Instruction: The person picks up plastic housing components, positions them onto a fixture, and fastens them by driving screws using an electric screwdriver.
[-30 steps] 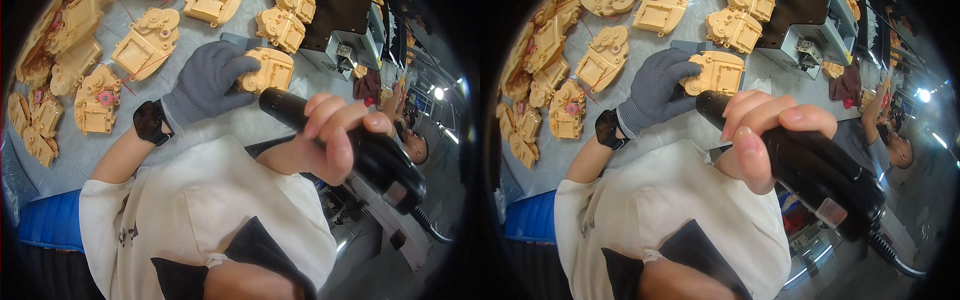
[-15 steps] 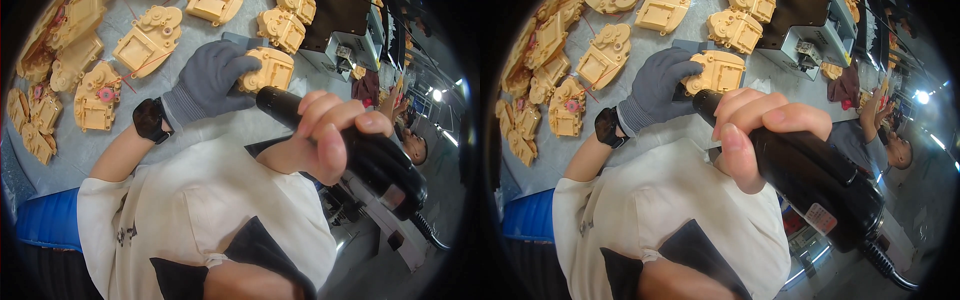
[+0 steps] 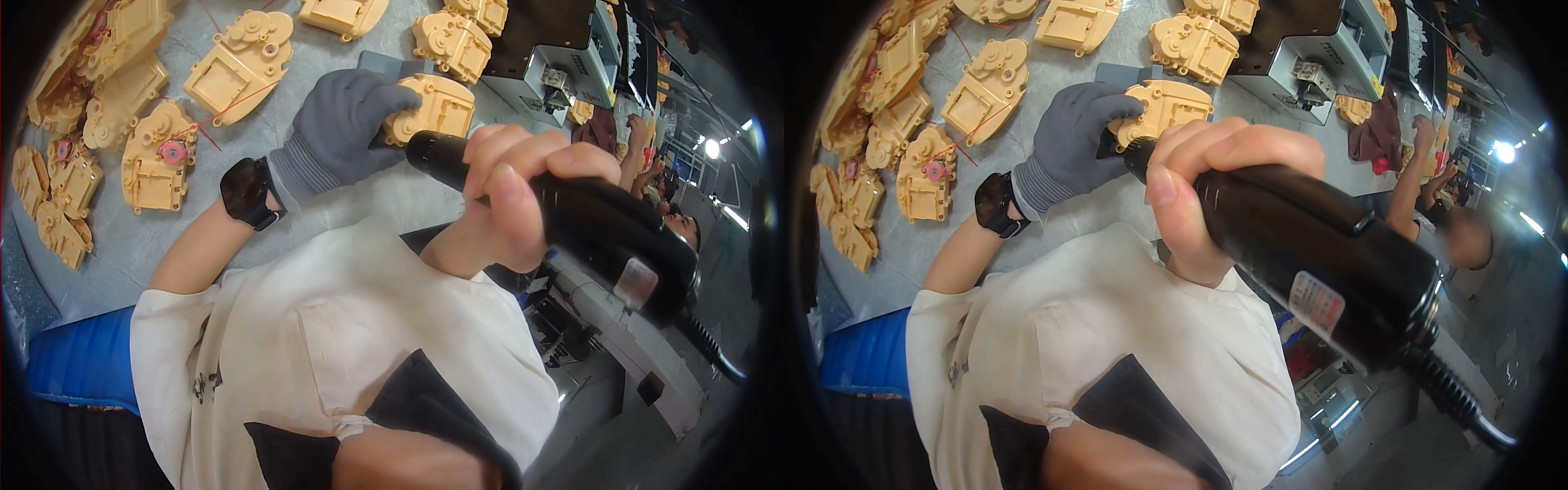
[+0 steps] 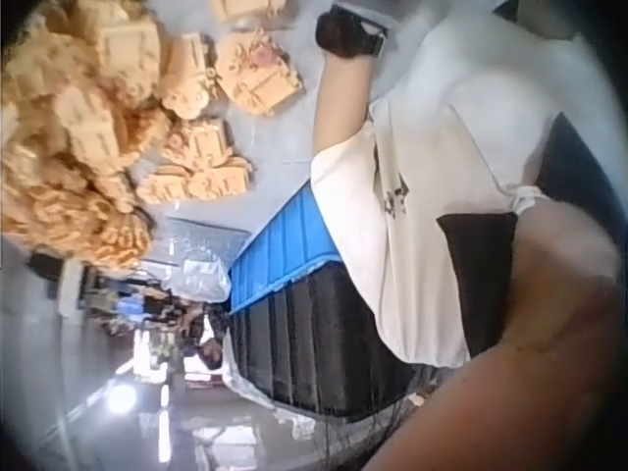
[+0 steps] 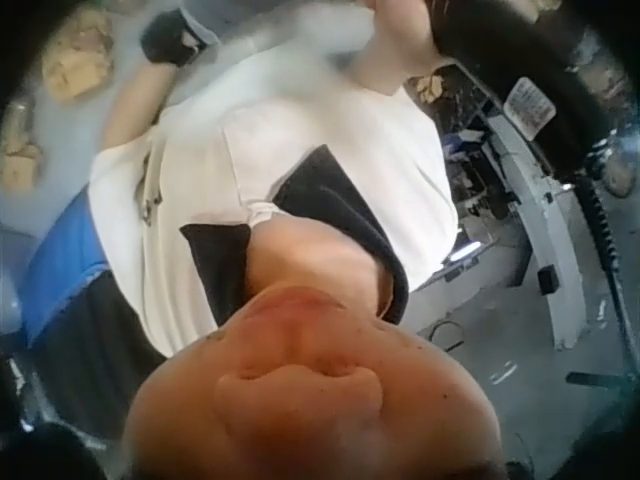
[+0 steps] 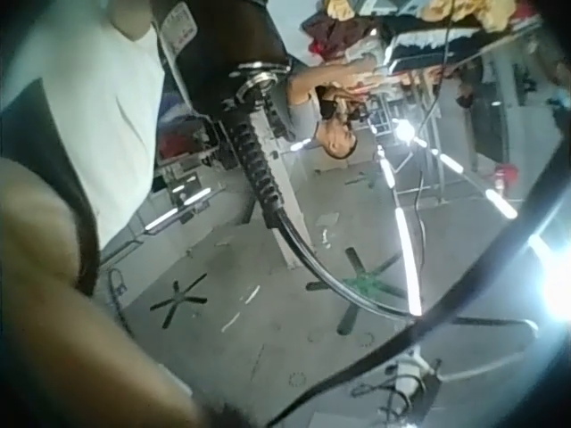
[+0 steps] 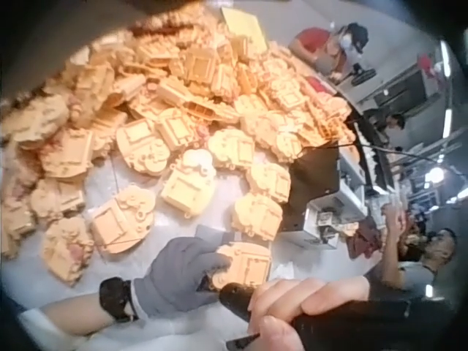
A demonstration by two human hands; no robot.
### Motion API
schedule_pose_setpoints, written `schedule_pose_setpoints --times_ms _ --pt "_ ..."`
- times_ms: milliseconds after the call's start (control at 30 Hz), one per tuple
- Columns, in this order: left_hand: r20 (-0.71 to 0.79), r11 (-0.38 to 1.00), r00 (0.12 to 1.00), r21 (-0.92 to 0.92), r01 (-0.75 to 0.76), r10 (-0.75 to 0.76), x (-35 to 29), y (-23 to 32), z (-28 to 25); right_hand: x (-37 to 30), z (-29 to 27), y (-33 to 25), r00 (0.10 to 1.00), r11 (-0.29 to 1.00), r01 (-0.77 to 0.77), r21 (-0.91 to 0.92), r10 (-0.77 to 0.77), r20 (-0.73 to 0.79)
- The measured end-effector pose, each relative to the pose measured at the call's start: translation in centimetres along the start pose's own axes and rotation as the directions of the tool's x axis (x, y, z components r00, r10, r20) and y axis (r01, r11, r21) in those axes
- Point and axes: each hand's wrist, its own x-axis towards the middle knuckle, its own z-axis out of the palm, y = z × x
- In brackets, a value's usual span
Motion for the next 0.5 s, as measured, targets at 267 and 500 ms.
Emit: schedule_pose_setpoints --times_ms 267,500 --pt "-0.023 0.997 0.999 0.068 0.045 -0.044 0.1 0.7 -0.7 -0.3 -10.4 -3.2 0.768 0.961 0.255 -0.106 -0.268 -0.582" --pt "0.046 0.992 0.997 0.115 0.049 -0.054 0.4 0.6 -1.1 0.9 -13.3 2.8 0.651 0.955 0.1 -0.28 -0.276 -0.708"
